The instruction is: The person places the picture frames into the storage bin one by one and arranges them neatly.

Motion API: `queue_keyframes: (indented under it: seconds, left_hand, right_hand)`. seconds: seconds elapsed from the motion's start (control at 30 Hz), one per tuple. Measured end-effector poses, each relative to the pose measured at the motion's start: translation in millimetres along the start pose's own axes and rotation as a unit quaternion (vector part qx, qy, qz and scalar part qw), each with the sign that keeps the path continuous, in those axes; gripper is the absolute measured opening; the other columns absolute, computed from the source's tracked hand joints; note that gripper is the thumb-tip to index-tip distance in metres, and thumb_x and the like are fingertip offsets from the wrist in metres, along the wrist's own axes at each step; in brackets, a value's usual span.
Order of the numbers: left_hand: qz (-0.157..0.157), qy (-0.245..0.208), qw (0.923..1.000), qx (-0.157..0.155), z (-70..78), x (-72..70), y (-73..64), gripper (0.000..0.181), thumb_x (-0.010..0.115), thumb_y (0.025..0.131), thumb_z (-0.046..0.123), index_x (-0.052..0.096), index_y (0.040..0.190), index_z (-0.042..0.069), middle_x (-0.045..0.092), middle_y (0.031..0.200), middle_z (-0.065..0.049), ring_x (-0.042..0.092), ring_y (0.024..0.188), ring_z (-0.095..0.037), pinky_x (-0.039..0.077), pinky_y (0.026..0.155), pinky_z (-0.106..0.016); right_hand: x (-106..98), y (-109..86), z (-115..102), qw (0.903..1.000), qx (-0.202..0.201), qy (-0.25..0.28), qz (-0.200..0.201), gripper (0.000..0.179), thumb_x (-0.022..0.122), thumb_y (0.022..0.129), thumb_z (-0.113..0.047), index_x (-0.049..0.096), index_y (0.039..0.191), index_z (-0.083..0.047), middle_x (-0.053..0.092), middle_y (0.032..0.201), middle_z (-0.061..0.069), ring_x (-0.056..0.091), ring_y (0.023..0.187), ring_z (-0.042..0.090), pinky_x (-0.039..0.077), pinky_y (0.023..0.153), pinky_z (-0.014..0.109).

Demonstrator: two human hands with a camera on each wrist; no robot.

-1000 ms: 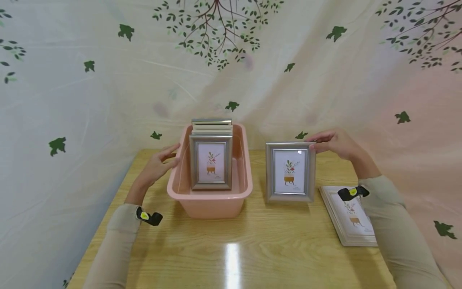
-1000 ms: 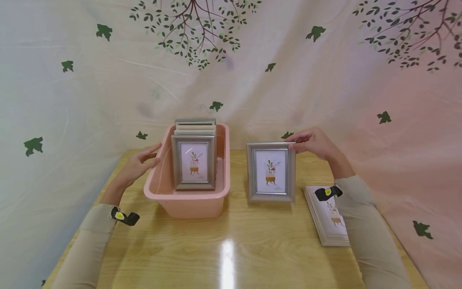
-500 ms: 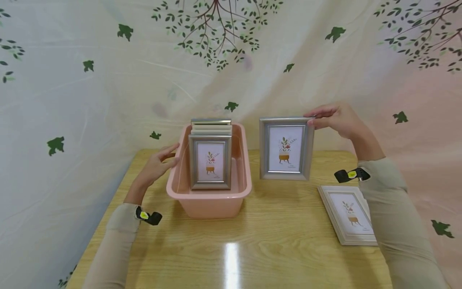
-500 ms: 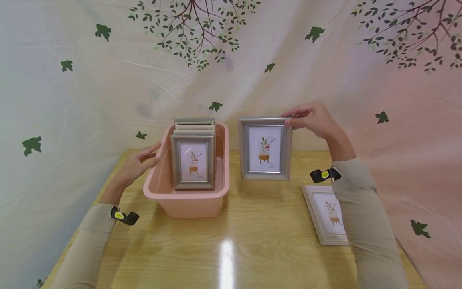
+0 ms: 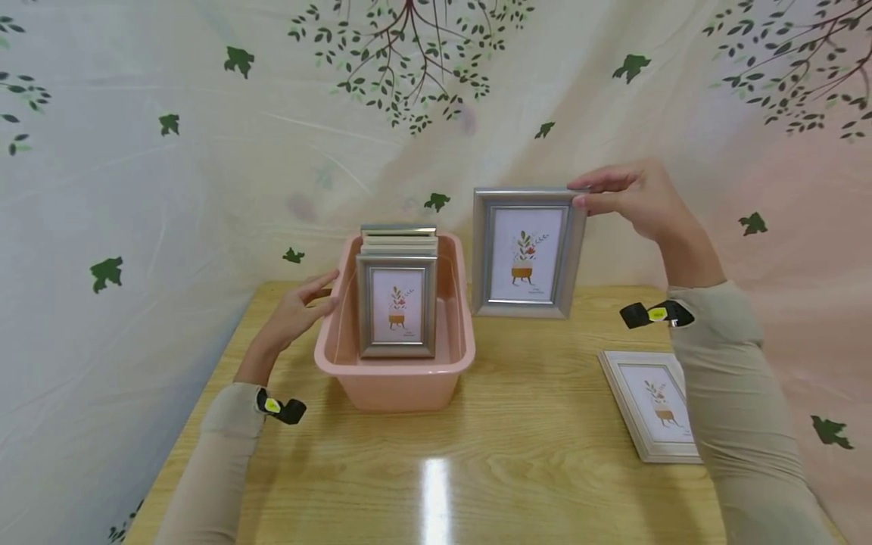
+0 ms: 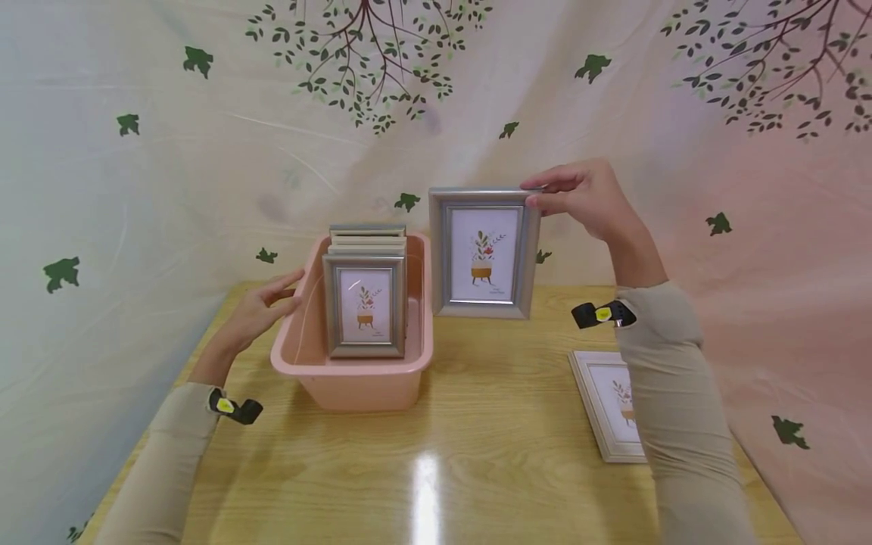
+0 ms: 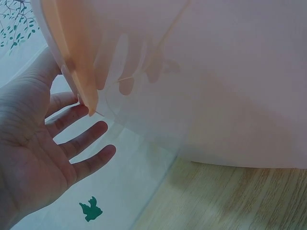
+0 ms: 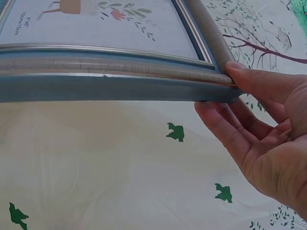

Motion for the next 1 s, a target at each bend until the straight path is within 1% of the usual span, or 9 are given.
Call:
queue_keyframes:
  seconds: [0.2,0.23,0.37,0.47,0.6,0.73,0.87,0.9,1.0]
  left_hand:
    - [0.002,0.001,0.9999,-0.014,5.2,1.4,-2.6,0.061,0.062,0.102,0.017,0.037,0.157,0.011,0.029,0.161,-0.018,0.039,0.139,-0.046,0.035,0.109,-0.063]
    - [0.002,0.001,0.9998,-0.018,8.2,2.1,-3.5,0.06,0.062,0.102,0.016,0.037,0.157,0.01,0.029,0.161,-0.018,0.038,0.139,-0.046,0.035,0.109,-0.063]
    - [-0.002,0.004,0.9998,-0.021,28.7,4.3,-10.5,0.06,0.06,0.102,0.011,0.035,0.156,0.002,0.028,0.16,-0.024,0.037,0.139,-0.05,0.034,0.109,-0.065]
    - [-0.004,0.009,0.9997,-0.021,41.4,4.9,-15.0,0.059,0.059,0.102,0.009,0.034,0.155,-0.001,0.028,0.159,-0.026,0.038,0.138,-0.051,0.035,0.108,-0.064]
    - [-0.004,0.006,0.9997,-0.022,46.8,5.0,-16.5,0.059,0.059,0.103,0.01,0.034,0.155,-0.001,0.029,0.159,-0.026,0.038,0.138,-0.05,0.037,0.107,-0.063]
    - [-0.007,0.007,0.9997,-0.021,46.1,4.4,-16.7,0.06,0.058,0.103,0.01,0.033,0.156,0.0,0.028,0.16,-0.026,0.037,0.138,-0.051,0.037,0.107,-0.064]
    - [-0.005,0.005,0.9998,-0.02,41.3,3.9,-15.2,0.059,0.059,0.102,0.01,0.034,0.155,-0.001,0.028,0.159,-0.026,0.037,0.138,-0.051,0.036,0.108,-0.064]
    - [-0.004,0.003,0.9998,-0.02,39.1,3.8,-14.4,0.059,0.06,0.102,0.01,0.035,0.155,-0.001,0.028,0.16,-0.026,0.037,0.138,-0.051,0.036,0.108,-0.063]
    - [-0.001,0.0,0.9999,-0.014,23.7,3.3,-9.8,0.06,0.06,0.102,0.011,0.035,0.156,0.003,0.028,0.16,-0.023,0.037,0.139,-0.05,0.036,0.108,-0.063]
  right_hand:
    - [4.1,5.4,-15.3,0.9991,-0.026,0.025,0.022,0.021,0.074,0.088,0.005,0.073,0.108,0.012,0.076,0.089,0.003,0.069,0.073,0.018,0.057,0.073,0.021]
    - [4.7,6.5,-17.9,0.9988,-0.029,0.03,0.025,0.02,0.074,0.088,0.006,0.073,0.107,0.012,0.076,0.088,0.003,0.069,0.073,0.018,0.057,0.072,0.021]
    - [8.3,10.8,-27.9,0.9976,-0.04,0.046,0.033,0.02,0.074,0.087,0.007,0.074,0.106,0.012,0.076,0.088,0.003,0.07,0.072,0.018,0.057,0.072,0.021]
    - [13.1,14.4,-33.6,0.9952,-0.05,0.075,0.039,0.019,0.074,0.086,0.009,0.074,0.105,0.013,0.076,0.087,0.006,0.07,0.072,0.018,0.057,0.072,0.021]
    - [22.5,19.2,-37.8,0.9918,-0.055,0.106,0.045,0.019,0.075,0.085,0.009,0.075,0.104,0.012,0.077,0.087,0.007,0.072,0.072,0.018,0.058,0.072,0.021]
    - [35.5,22.2,-39.9,0.9876,-0.067,0.135,0.044,0.019,0.075,0.084,0.01,0.075,0.103,0.012,0.077,0.087,0.008,0.072,0.072,0.019,0.058,0.072,0.023]
    - [49.9,24.6,-42.3,0.9808,-0.079,0.174,0.039,0.018,0.075,0.083,0.014,0.074,0.1,0.014,0.076,0.086,0.01,0.073,0.072,0.019,0.059,0.07,0.026]
    - [53.4,25.5,-43.0,0.9794,-0.081,0.181,0.038,0.017,0.074,0.082,0.015,0.075,0.1,0.014,0.076,0.086,0.01,0.073,0.072,0.019,0.06,0.069,0.027]
    - [63.8,28.2,-45.8,0.9757,-0.081,0.201,0.035,0.017,0.073,0.081,0.017,0.075,0.098,0.014,0.076,0.085,0.011,0.073,0.071,0.018,0.06,0.068,0.028]
Point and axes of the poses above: each hand's wrist, its own y-axis towards the middle knuckle, its own x-axis out of the palm, z = x × y, the point moved 1 cm from there along y, towards the middle knuckle
